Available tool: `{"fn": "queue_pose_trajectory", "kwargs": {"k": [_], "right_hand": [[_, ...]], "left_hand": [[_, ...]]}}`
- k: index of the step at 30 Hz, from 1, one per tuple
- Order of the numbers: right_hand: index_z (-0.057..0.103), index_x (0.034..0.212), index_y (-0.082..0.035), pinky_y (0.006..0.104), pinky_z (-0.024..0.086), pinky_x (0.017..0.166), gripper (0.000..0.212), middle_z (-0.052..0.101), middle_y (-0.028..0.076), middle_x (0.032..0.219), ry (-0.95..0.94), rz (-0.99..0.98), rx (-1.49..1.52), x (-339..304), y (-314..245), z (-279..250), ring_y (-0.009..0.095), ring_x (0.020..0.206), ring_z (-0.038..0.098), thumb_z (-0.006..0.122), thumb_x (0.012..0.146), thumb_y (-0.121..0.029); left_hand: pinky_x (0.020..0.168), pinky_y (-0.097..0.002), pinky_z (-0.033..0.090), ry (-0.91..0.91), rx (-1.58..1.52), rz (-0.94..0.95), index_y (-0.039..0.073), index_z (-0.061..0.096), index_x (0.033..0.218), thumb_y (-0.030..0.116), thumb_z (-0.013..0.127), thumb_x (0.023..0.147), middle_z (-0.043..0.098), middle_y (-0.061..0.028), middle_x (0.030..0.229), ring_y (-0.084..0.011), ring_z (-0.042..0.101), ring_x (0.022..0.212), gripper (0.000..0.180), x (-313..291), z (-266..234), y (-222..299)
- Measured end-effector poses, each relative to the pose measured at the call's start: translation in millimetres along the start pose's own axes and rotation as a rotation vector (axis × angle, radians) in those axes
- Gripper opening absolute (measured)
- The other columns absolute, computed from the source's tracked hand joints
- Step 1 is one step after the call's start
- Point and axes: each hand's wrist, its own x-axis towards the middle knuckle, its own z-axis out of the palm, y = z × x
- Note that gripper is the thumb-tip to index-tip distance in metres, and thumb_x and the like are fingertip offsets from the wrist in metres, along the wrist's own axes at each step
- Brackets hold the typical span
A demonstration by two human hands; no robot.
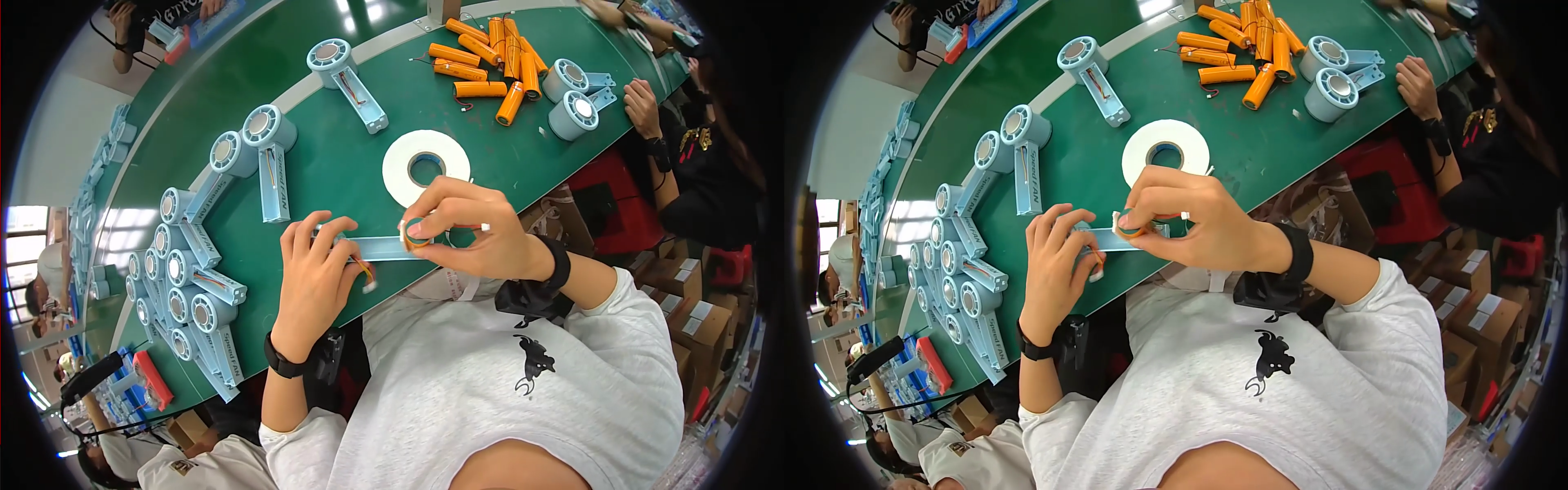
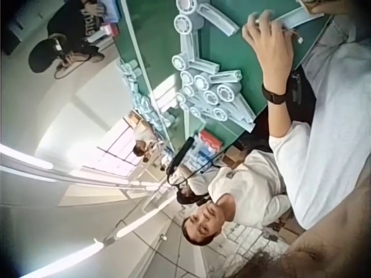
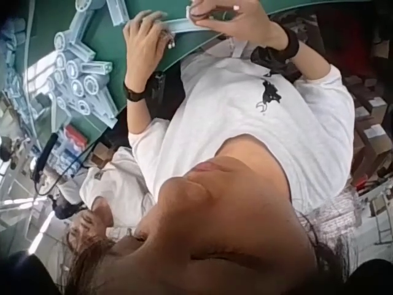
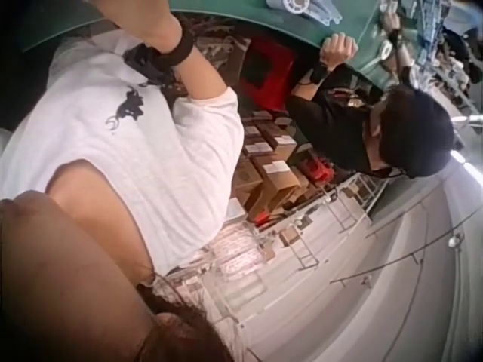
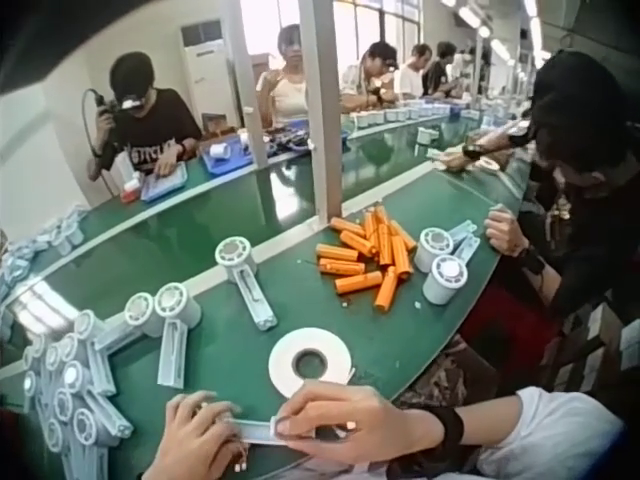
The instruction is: The person applies double-sided tape to batteries by hand, presses each battery into the handle of a handheld fan, and moves the assembled units aside. After repeating this process, the person receives a box of batteries from another worker and continues the assembly.
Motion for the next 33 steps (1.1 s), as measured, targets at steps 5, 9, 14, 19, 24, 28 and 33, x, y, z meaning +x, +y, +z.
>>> {"fn": "queue_pose_trajectory", "kwargs": {"k": [5,9,14,19,24,28,33], "right_hand": [[0.060,0.085,0.000,0.0250,0.050,0.061,0.020,0.059,0.012,0.091,-0.050,-0.042,-0.042,-1.4,0.3,0.0,0.018,0.075,0.062,0.069,0.068,0.007],[0.060,0.082,0.000,0.0258,0.049,0.058,0.017,0.059,0.010,0.088,-0.146,-0.045,-0.131,-3.5,-3.3,13.2,0.019,0.070,0.061,0.070,0.068,0.004],[0.057,0.085,-0.002,0.0300,0.047,0.057,0.018,0.055,0.008,0.082,-0.304,-0.024,-0.581,6.1,-19.3,13.8,0.021,0.068,0.058,0.064,0.069,0.003],[0.055,0.088,-0.003,0.0347,0.045,0.059,0.018,0.050,0.007,0.080,-0.528,0.052,-0.655,27.4,-14.1,31.4,0.025,0.070,0.054,0.058,0.071,0.002],[0.057,0.098,-0.003,0.0365,0.044,0.065,0.026,0.049,0.008,0.085,-0.606,0.106,-0.485,40.6,6.7,32.0,0.027,0.074,0.052,0.054,0.073,0.002],[0.057,0.110,-0.007,0.0350,0.045,0.069,0.041,0.050,0.010,0.089,-0.647,0.353,-0.225,36.5,14.5,22.4,0.026,0.077,0.052,0.052,0.071,0.006],[0.055,0.117,-0.011,0.0324,0.045,0.075,0.050,0.051,0.010,0.093,-0.367,0.355,-0.129,19.8,20.9,35.9,0.023,0.083,0.053,0.054,0.070,0.007]], "left_hand": [[0.087,-0.0422,0.036,0.212,-0.213,-0.024,0.006,0.050,0.079,0.006,0.063,0.075,0.057,-0.0045,0.101,-0.0273,0.051,0.101,0.014,-0.1,11.1,-4.3],[0.087,-0.0419,0.036,0.255,-0.148,-0.050,0.005,0.048,0.079,0.004,0.061,0.076,0.058,-0.0051,0.098,-0.0268,0.052,0.099,0.013,2.7,15.6,1.4],[0.086,-0.0411,0.036,0.266,-0.258,-0.125,0.004,0.046,0.080,0.002,0.058,0.078,0.058,-0.0079,0.101,-0.0281,0.052,0.098,0.012,2.6,13.9,2.5],[0.086,-0.0396,0.037,0.280,-0.383,-0.246,0.003,0.044,0.080,-0.001,0.055,0.080,0.058,-0.0120,0.102,-0.0306,0.050,0.096,0.011,-2.2,11.5,4.3],[0.086,-0.0385,0.037,0.270,-0.462,-0.292,0.002,0.046,0.086,-0.004,0.053,0.079,0.055,-0.0139,0.110,-0.0320,0.049,0.095,0.012,-6.7,12.6,1.6],[0.085,-0.0381,0.039,0.205,-0.772,-0.482,0.002,0.049,0.096,-0.005,0.057,0.075,0.050,-0.0143,0.117,-0.0325,0.049,0.097,0.023,-8.3,-0.5,5.3],[0.078,-0.0338,0.043,0.111,-0.371,-0.270,0.005,0.051,0.109,-0.003,0.064,0.068,0.048,-0.0134,0.117,-0.0293,0.050,0.098,0.044,-8.8,-4.6,2.3]]}}
